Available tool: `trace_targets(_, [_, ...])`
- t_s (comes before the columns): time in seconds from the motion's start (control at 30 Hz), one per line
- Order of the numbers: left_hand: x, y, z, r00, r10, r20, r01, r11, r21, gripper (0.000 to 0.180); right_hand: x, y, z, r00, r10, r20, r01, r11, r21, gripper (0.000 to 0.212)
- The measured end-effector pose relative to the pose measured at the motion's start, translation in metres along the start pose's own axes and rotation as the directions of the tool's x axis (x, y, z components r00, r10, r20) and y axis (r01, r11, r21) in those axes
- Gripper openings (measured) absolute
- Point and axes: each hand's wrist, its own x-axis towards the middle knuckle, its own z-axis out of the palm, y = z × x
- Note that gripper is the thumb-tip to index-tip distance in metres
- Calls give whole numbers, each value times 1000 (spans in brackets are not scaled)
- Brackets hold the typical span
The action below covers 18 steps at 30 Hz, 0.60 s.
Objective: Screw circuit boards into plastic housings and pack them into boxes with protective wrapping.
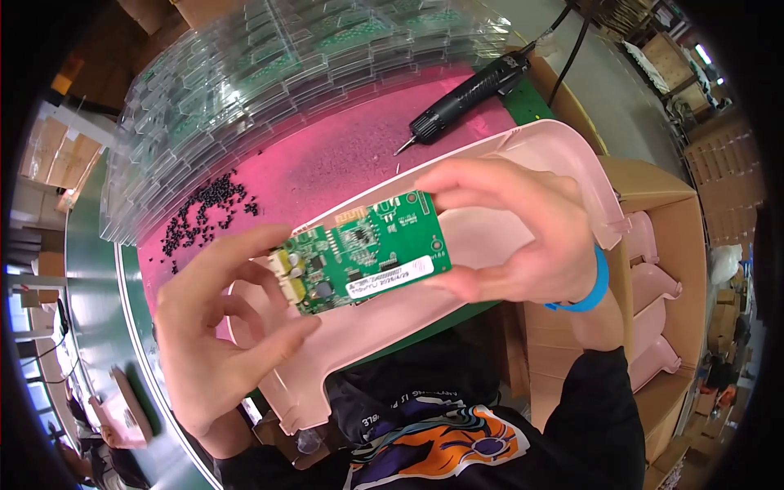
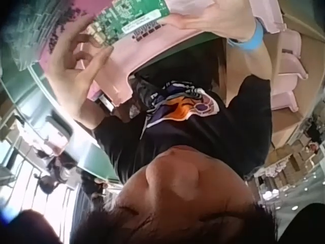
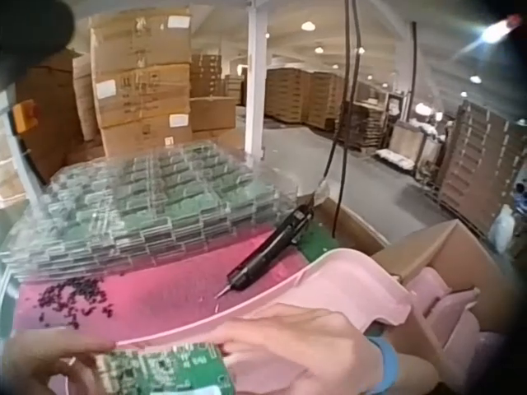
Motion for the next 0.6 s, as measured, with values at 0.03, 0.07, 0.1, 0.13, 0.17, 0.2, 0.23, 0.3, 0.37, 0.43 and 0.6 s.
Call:
trace_targets(0.03, [0, -4, 2, 999, -21, -31, 21, 1000, 7, 61, -4, 5, 2, 996, 84, -34, -82, 995, 49, 66])
trace_targets(0.07, [1, -8, 6, 999, -26, -32, 27, 1000, 6, 61, -7, 8, 4, 996, 85, -30, -83, 995, 54, 66])
trace_targets(0.1, [4, -13, 10, 1000, -16, 11, 16, 999, 49, 62, -10, 10, 4, 988, 151, 35, -153, 985, 77, 64])
trace_targets(0.13, [7, -19, 15, 999, -9, 53, 4, 996, 91, 62, -13, 14, 5, 972, 213, 103, -222, 970, 95, 62])
trace_targets(0.17, [9, -26, 19, 995, -3, 96, -9, 991, 131, 63, -15, 18, 7, 947, 271, 172, -291, 951, 108, 60])
trace_targets(0.2, [10, -33, 21, 996, -8, 90, -4, 991, 131, 63, -18, 23, 9, 947, 266, 178, -288, 951, 111, 60])
trace_targets(0.23, [11, -41, 23, 991, 39, 130, -61, 984, 170, 60, -23, 30, 13, 946, 249, 207, -271, 959, 85, 58])
trace_targets(0.3, [12, -55, 27, 968, 126, 216, -177, 955, 237, 55, -30, 41, 19, 939, 219, 266, -236, 971, 34, 55])
trace_targets(0.37, [11, -61, 31, 973, 129, 190, -176, 950, 256, 52, -29, 43, 23, 933, 218, 287, -233, 972, 20, 55])
trace_targets(0.43, [11, -64, 37, 973, 160, 165, -202, 937, 285, 48, -31, 43, 27, 921, 239, 308, -242, 970, -29, 53])
trace_targets(0.6, [9, -67, 40, 979, 137, 154, -178, 936, 303, 47, -32, 45, 29, 920, 248, 305, -255, 967, -17, 52])
